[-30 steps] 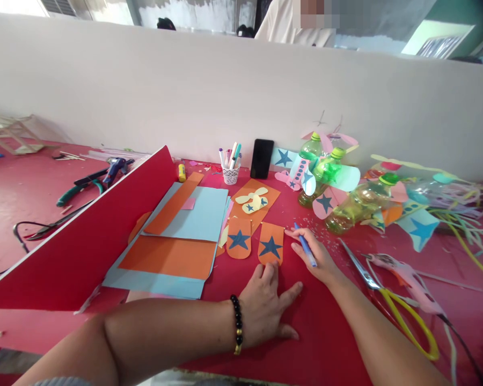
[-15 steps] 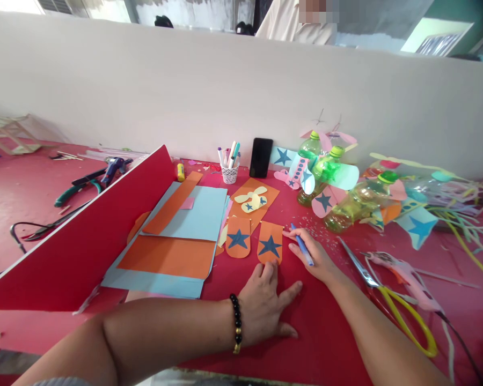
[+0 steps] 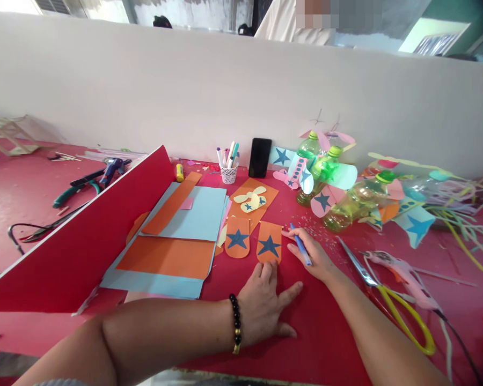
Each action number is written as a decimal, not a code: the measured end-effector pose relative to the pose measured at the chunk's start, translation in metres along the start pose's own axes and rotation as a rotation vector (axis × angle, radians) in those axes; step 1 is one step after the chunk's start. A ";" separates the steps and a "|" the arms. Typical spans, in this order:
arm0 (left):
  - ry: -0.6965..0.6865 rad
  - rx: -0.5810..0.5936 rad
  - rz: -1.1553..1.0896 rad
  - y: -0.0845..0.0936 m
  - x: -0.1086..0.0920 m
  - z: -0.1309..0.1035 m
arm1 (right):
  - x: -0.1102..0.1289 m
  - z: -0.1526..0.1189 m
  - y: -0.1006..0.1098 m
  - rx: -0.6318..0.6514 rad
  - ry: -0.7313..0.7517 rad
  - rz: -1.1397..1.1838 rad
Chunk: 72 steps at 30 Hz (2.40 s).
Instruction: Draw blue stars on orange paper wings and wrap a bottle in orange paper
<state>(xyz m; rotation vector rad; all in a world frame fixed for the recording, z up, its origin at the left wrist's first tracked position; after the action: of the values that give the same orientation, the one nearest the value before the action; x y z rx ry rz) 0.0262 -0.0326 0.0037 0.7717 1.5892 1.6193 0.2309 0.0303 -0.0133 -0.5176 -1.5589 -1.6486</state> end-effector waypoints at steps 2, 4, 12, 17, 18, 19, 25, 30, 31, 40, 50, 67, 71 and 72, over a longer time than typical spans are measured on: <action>-0.002 0.007 -0.005 0.001 0.000 0.000 | 0.000 0.000 0.000 0.000 0.004 -0.003; -0.002 0.010 -0.006 0.001 0.000 0.000 | -0.001 0.000 0.000 0.000 0.008 -0.004; 0.003 0.013 0.002 0.001 -0.001 0.001 | -0.001 0.000 0.000 0.005 0.008 -0.009; 0.000 0.017 0.006 0.001 -0.001 0.001 | 0.001 0.000 0.000 -0.006 0.016 -0.008; -0.001 0.015 0.010 0.001 0.000 0.001 | 0.001 0.000 0.000 -0.008 0.016 -0.010; -0.001 0.013 0.014 0.002 0.000 0.001 | 0.002 0.000 0.000 -0.010 0.016 -0.012; -0.004 0.014 0.018 0.002 -0.001 0.001 | 0.003 0.000 0.001 -0.012 0.023 -0.030; -0.005 0.006 0.017 0.000 0.000 0.001 | 0.002 0.000 0.001 -0.020 0.032 -0.040; -0.006 0.007 0.020 0.000 0.000 0.001 | 0.002 0.000 0.001 -0.020 0.033 -0.038; -0.005 0.004 0.025 0.000 0.000 0.001 | -0.006 0.000 -0.001 -0.012 0.012 0.012; -0.011 -0.014 0.000 0.002 0.001 0.001 | -0.011 0.002 -0.002 -0.094 0.001 0.022; 0.385 -0.005 -0.091 0.000 0.043 -0.030 | -0.012 0.004 -0.006 -0.091 0.064 0.000; 0.361 -0.028 -0.086 -0.001 0.037 -0.033 | -0.014 0.005 -0.006 -0.092 0.085 0.003; 0.353 -0.030 -0.087 -0.001 0.035 -0.033 | -0.015 0.005 -0.007 -0.094 0.088 0.001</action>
<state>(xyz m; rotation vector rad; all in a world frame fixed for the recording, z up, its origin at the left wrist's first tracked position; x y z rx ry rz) -0.0203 -0.0214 -0.0019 0.4081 1.8082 1.7826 0.2336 0.0384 -0.0280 -0.4886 -1.4230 -1.7269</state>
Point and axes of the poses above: each hand's wrist, its own z-axis towards the middle knuckle, its own y-axis out of the back of the hand, x = y × z, the point moved 1 cm from there along z, towards the middle knuckle, and after that the axes turned 1 degree about -z, right-handed, at the moved point
